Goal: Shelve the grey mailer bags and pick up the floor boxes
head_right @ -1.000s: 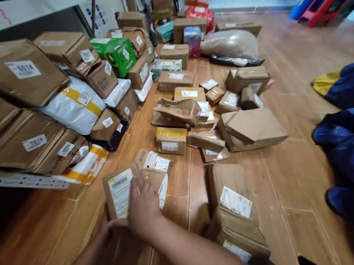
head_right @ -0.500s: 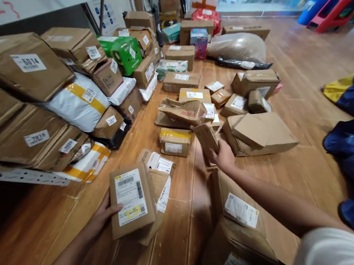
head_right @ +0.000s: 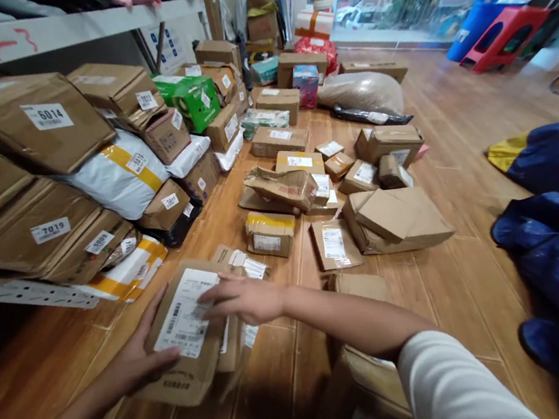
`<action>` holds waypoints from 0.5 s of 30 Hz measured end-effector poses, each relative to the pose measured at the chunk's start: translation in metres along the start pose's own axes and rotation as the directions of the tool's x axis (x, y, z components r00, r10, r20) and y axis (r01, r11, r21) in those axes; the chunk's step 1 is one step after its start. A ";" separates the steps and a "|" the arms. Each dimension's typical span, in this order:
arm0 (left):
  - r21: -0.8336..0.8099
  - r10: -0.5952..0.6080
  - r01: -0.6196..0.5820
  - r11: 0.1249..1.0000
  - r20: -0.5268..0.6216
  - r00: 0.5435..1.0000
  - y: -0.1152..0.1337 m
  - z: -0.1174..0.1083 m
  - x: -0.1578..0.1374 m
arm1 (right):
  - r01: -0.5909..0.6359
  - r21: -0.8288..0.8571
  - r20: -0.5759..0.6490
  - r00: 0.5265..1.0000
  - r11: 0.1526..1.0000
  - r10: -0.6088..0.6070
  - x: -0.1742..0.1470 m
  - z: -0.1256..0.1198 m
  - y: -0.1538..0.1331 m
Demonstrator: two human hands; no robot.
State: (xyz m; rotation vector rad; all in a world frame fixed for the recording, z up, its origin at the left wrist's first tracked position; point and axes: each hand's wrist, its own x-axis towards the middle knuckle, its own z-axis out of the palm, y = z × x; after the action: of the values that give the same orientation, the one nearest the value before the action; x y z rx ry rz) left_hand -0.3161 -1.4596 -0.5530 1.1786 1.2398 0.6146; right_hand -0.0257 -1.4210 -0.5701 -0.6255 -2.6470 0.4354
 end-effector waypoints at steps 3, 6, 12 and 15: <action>-0.006 -0.024 0.024 1.000 0.009 1.000 -0.004 0.011 -0.006 | -0.488 0.024 -0.125 0.864 0.872 0.487 -0.019 -0.009 0.063; -0.109 -0.082 0.085 0.990 0.032 0.996 -0.008 0.023 -0.009 | -0.782 0.021 -0.128 0.616 0.624 0.777 -0.038 -0.013 0.136; -0.178 -0.112 0.113 0.977 0.014 0.994 -0.003 0.030 -0.013 | -0.930 0.087 -0.024 0.356 0.357 0.934 -0.048 0.007 0.162; -0.275 -0.175 0.162 0.948 -0.020 0.984 0.006 0.030 -0.011 | -0.946 0.168 -0.054 0.270 0.276 0.961 -0.062 0.003 0.118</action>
State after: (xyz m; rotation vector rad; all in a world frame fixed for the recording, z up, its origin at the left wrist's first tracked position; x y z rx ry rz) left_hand -0.2902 -1.4778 -0.5463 0.8246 1.2342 0.6621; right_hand 0.0674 -1.3506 -0.6355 -2.1504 -1.7185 0.7816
